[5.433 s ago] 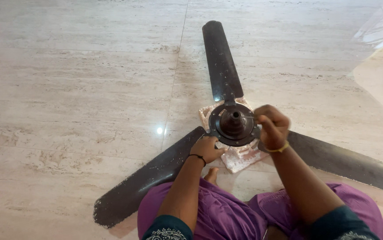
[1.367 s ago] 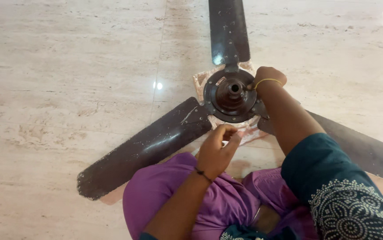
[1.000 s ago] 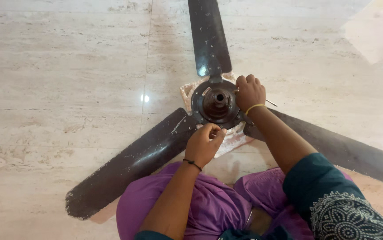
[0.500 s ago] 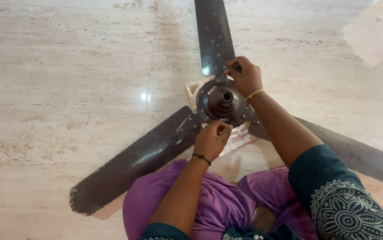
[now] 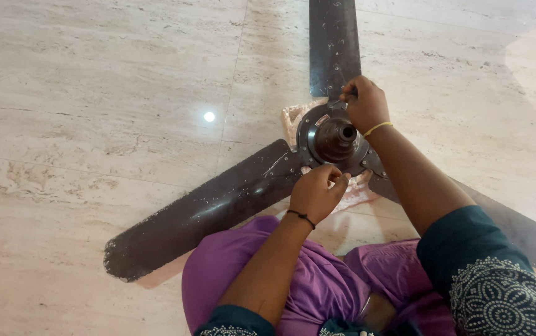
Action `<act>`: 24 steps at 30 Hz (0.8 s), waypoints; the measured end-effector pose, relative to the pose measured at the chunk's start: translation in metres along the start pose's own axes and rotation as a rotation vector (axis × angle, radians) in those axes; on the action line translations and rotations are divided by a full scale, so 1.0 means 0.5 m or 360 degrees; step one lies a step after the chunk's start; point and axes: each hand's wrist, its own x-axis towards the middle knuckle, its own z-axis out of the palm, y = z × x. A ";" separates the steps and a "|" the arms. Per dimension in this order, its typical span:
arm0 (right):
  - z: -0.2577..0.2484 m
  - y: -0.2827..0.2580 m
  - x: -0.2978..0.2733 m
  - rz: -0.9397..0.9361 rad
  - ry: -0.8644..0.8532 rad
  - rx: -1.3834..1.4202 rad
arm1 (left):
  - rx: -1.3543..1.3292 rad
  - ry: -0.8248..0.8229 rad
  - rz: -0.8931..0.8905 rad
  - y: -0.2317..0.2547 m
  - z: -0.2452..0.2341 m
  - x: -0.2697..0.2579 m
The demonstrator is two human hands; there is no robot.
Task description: The person sits on the floor and uses a screwdriver to loosen and remove screws from the blades of a ceiling fan. They repeatedly adjust the fan and remove screws from each blade attachment point.
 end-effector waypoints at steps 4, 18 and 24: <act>0.005 0.004 0.004 -0.0025 0.0015 -0.0020 | -0.0003 0.0007 0.0011 -0.001 0.003 -0.001; 0.003 -0.043 0.004 0.0074 0.0061 -0.0141 | 0.0007 -0.0017 0.0034 -0.006 0.007 -0.004; -0.005 -0.063 0.005 0.0206 -0.0127 -0.0173 | 0.0026 -0.0041 0.0024 -0.008 0.006 -0.004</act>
